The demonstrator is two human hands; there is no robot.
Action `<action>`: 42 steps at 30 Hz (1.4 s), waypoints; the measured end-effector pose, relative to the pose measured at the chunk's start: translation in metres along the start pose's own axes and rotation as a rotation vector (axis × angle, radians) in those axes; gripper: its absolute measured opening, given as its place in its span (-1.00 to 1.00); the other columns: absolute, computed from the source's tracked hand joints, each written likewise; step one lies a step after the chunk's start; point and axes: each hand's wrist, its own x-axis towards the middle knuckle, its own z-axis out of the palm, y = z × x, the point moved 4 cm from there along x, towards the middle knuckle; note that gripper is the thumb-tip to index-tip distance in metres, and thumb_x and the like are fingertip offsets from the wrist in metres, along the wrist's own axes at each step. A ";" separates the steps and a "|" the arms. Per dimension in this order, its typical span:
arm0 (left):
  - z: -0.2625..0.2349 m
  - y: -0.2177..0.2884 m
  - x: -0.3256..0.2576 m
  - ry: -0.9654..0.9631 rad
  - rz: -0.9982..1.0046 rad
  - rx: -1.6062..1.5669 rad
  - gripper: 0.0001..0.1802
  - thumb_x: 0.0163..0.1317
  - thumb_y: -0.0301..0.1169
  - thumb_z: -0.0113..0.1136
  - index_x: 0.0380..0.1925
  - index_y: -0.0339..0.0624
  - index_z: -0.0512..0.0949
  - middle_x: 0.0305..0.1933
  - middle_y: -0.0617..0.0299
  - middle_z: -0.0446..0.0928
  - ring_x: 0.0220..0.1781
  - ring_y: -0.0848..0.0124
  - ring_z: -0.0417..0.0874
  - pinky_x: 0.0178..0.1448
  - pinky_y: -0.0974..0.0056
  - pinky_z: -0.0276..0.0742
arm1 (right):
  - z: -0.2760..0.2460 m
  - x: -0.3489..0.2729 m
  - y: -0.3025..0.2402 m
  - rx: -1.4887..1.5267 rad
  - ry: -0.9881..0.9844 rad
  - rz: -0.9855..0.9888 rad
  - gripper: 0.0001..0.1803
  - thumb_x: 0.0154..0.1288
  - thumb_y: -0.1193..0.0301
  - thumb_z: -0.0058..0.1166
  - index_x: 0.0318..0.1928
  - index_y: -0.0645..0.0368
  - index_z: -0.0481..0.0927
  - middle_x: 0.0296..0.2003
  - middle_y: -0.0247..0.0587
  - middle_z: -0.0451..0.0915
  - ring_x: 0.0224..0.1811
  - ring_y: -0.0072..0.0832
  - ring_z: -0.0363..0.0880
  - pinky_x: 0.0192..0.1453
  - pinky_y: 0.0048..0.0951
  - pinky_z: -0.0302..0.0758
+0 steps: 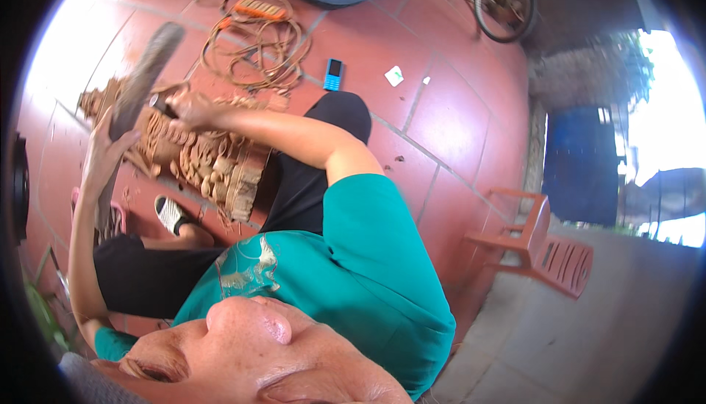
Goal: The person sits on the floor and carves a wooden relief using a chisel and mallet. They repeatedly strike the chisel to shape the wood, occasionally adjusting the piece and clearing wood shavings.
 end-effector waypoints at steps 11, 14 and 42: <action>0.016 -0.012 -0.005 -0.191 -0.192 -0.029 -0.36 0.17 -0.11 0.36 0.13 -0.35 0.52 -0.06 0.10 0.61 -0.02 0.32 0.58 0.16 0.21 0.47 | 0.000 -0.005 0.006 0.116 -0.002 0.002 -0.69 0.11 0.32 0.27 -0.25 0.26 0.51 -0.35 0.19 0.59 -0.22 0.16 0.64 -0.11 0.02 0.57; 0.011 -0.006 -0.004 -0.231 -0.270 -0.051 -0.35 0.18 -0.10 0.36 0.14 -0.36 0.52 -0.07 0.08 0.62 -0.03 0.32 0.58 0.16 0.21 0.47 | -0.008 -0.007 -0.005 0.117 0.046 -0.024 -0.70 0.12 0.32 0.26 -0.28 0.26 0.49 -0.34 0.18 0.58 -0.22 0.16 0.63 -0.10 0.06 0.55; 0.019 -0.013 -0.002 -0.134 -0.063 -0.046 -0.42 0.28 -0.18 0.34 0.18 -0.33 0.48 -0.18 0.16 0.60 -0.20 0.41 0.59 -0.06 0.30 0.51 | 0.009 0.010 0.000 -0.092 -0.078 0.052 -0.52 0.13 0.16 0.38 -0.18 0.37 0.63 -0.28 0.17 0.69 -0.14 0.06 0.71 0.01 -0.06 0.63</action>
